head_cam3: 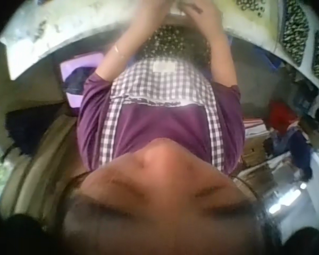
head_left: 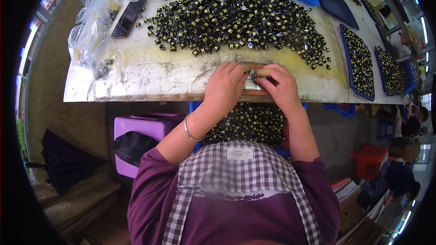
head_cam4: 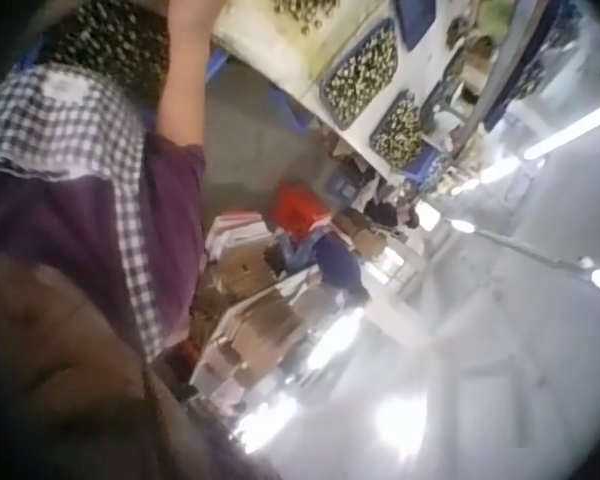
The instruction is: The recorder picks up small electronic components from a pile on the workbench and places them into a metal fixture.
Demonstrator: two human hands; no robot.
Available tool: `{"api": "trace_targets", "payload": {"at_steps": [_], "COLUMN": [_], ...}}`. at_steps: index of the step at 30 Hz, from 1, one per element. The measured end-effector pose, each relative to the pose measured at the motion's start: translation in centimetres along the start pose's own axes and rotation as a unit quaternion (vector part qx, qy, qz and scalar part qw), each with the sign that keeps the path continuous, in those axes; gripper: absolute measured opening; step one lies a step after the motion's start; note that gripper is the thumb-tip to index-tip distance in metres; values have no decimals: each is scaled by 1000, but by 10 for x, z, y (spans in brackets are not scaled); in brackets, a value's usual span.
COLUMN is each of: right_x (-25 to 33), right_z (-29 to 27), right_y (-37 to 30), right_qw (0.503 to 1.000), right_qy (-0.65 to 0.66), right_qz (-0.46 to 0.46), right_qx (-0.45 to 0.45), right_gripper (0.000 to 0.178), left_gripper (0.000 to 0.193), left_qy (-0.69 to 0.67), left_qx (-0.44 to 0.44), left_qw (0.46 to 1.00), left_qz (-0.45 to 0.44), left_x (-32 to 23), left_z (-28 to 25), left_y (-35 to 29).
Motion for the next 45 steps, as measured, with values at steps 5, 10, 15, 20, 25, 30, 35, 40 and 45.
{"api": "trace_targets", "payload": {"at_steps": [5, 10, 15, 20, 25, 30, 35, 40, 45], "right_x": [-4, -33, -38, -42, -52, -54, -52, -35, -23], "right_z": [-1, -13, -13, -19, -24, -25, -23, -14, -13], "right_y": [-4, -17, -15, -14, -16, -16, -18, -18, -9], "right_qw": [1000, 978, 954, 887, 848, 843, 861, 893, 988], "right_qy": [9, 132, 192, 341, 426, 446, 413, 345, 49], "right_qz": [-13, 143, 206, 290, 298, 288, 280, 265, 126], "right_qx": [-18, -80, -101, -114, -106, -92, -98, -111, -71], "right_gripper": [17, 17, 20, 24, 28, 30, 29, 28, 23], "left_gripper": [13, 11, 11, 14, 15, 17, 17, 16, 17], "left_qy": [-18, -45, -2, -13, -4, 36, 32, 22, 39], "left_qx": [-10, 35, 8, 16, 18, 9, -4, -18, 94], "left_qw": [1000, 998, 999, 1000, 999, 999, 999, 999, 993], "left_qz": [14, 25, 51, 23, 35, 32, 37, 43, -60], "left_x": [0, -5, -12, -3, -6, -15, -14, -14, 0], "left_z": [4, 15, 16, 17, 17, 16, 15, 13, 10], "left_y": [-1, 2, 0, -2, -5, -5, -6, -5, 5]}}
Point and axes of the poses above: each hand's wrist, its own y-axis towards the middle knuckle, its own z-axis out of the palm, x = y × z, the point moved 5 cm from there along y, towards the middle knuckle, and after that the axes turned 9 degrees about -x, right-handed, at the moved point
